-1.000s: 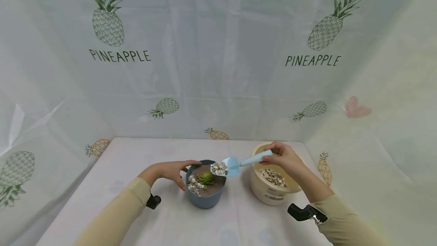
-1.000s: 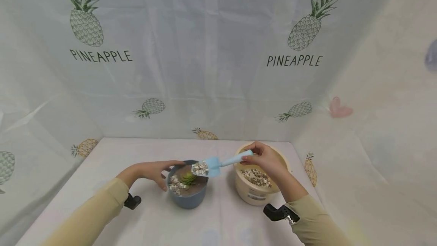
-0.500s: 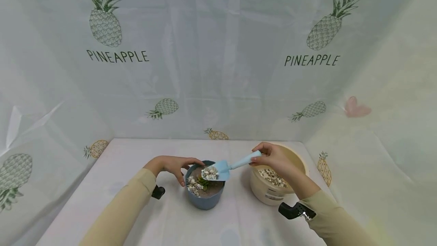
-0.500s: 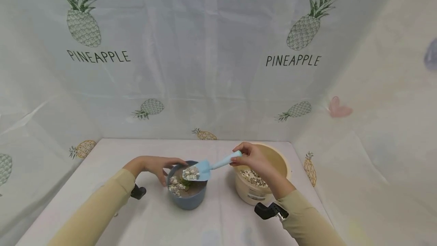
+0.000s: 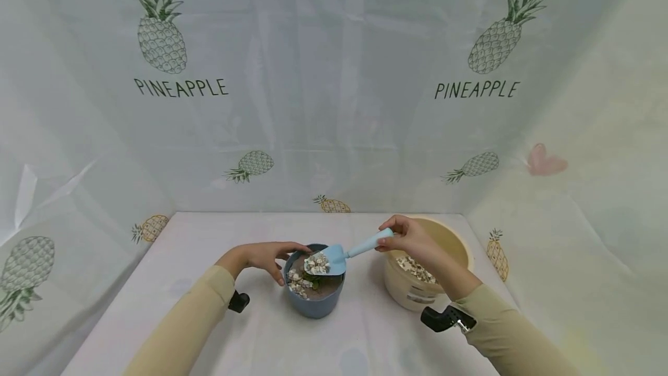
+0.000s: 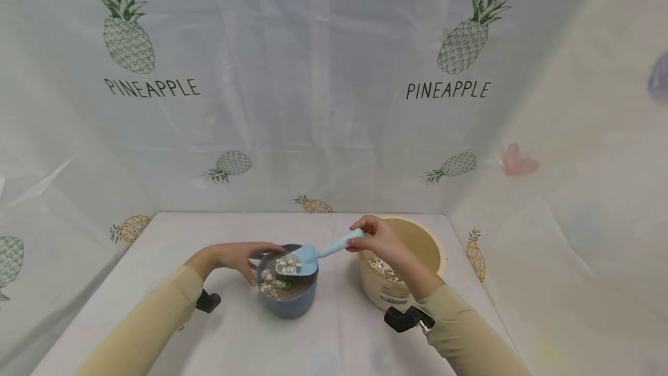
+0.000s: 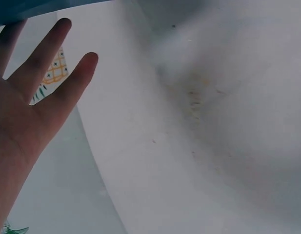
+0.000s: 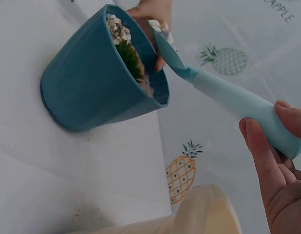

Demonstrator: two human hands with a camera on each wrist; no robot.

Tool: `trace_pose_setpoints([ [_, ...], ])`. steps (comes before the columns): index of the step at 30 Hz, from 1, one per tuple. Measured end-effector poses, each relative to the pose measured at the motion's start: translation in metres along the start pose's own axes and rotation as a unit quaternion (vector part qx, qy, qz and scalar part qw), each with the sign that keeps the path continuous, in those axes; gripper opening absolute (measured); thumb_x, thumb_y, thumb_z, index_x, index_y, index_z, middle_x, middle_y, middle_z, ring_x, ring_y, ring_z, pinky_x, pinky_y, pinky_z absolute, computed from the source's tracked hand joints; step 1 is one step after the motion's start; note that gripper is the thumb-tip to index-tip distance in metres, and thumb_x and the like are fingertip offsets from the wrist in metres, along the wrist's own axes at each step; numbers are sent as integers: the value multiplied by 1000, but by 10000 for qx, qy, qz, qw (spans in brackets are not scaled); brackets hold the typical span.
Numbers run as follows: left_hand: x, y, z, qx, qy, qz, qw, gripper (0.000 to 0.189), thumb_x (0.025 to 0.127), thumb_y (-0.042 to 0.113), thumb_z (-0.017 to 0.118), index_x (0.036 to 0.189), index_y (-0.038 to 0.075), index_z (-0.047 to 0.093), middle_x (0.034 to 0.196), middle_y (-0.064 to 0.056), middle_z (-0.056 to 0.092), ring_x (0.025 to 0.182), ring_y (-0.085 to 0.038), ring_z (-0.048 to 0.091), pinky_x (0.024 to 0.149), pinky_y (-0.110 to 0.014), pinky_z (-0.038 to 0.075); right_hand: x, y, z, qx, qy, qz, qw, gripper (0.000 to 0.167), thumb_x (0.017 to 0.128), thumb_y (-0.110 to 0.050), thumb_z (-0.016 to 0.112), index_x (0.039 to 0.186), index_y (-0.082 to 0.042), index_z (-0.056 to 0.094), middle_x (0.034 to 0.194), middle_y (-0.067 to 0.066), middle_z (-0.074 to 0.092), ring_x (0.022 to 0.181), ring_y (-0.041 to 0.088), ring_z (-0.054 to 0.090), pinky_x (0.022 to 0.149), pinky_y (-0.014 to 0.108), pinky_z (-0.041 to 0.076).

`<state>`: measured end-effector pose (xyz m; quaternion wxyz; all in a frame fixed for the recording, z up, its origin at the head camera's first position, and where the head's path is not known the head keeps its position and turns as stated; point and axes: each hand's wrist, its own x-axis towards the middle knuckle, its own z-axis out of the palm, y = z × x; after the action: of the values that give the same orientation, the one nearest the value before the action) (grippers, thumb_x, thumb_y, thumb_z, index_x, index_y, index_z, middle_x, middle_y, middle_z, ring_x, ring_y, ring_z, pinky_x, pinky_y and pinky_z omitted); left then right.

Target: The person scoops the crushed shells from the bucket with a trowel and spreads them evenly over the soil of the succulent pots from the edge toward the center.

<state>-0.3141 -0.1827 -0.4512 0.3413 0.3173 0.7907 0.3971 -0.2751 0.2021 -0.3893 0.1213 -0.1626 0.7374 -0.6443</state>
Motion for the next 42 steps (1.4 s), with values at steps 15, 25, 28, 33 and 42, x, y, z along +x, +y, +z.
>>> trace_pose_setpoints([
  [15, -9, -2, 29, -1156, 952, 252, 9884, 89, 75, -4, 81, 151, 13, 38, 156, -21, 24, 130, -40, 44, 92, -39, 50, 2, -1, 6, -9, 199, -58, 9998, 24, 89, 5, 67, 109, 12, 55, 94, 18, 62, 85, 24, 70, 80, 38, 56],
  [25, -6, 5, 64, -1727, 1969, -320, 9646, 88, 71, -3, 84, 148, 16, 45, 151, -24, 28, 122, -40, 50, 81, -41, 54, -3, 1, 5, -71, 144, 28, 9999, 29, 89, 5, 66, 111, 16, 52, 93, 16, 64, 84, 24, 70, 80, 38, 56],
  [28, -4, 7, 72, -1756, 2269, -426, 9570, 87, 70, -3, 85, 146, 15, 47, 150, -25, 29, 122, -41, 51, 82, -42, 54, -4, 1, 6, -161, 147, 52, 9997, 29, 89, 3, 67, 112, 16, 53, 92, 14, 64, 85, 25, 70, 80, 38, 56],
  [33, -1, 10, 85, -2006, 2542, -459, 9450, 87, 71, -3, 84, 147, 12, 45, 146, -28, 35, 117, -39, 55, 81, -41, 55, -6, 1, 7, -255, 168, 110, 9995, 27, 89, 2, 68, 111, 13, 55, 93, 15, 64, 86, 26, 70, 82, 42, 55],
  [42, -1, 17, 98, -2125, 2957, -458, 9302, 84, 72, 0, 85, 146, 11, 46, 148, -31, 29, 118, -42, 54, 80, -41, 55, -7, 0, 9, -332, 179, 89, 9992, 24, 89, 2, 68, 108, 10, 57, 95, 16, 63, 87, 27, 70, 84, 45, 54],
])
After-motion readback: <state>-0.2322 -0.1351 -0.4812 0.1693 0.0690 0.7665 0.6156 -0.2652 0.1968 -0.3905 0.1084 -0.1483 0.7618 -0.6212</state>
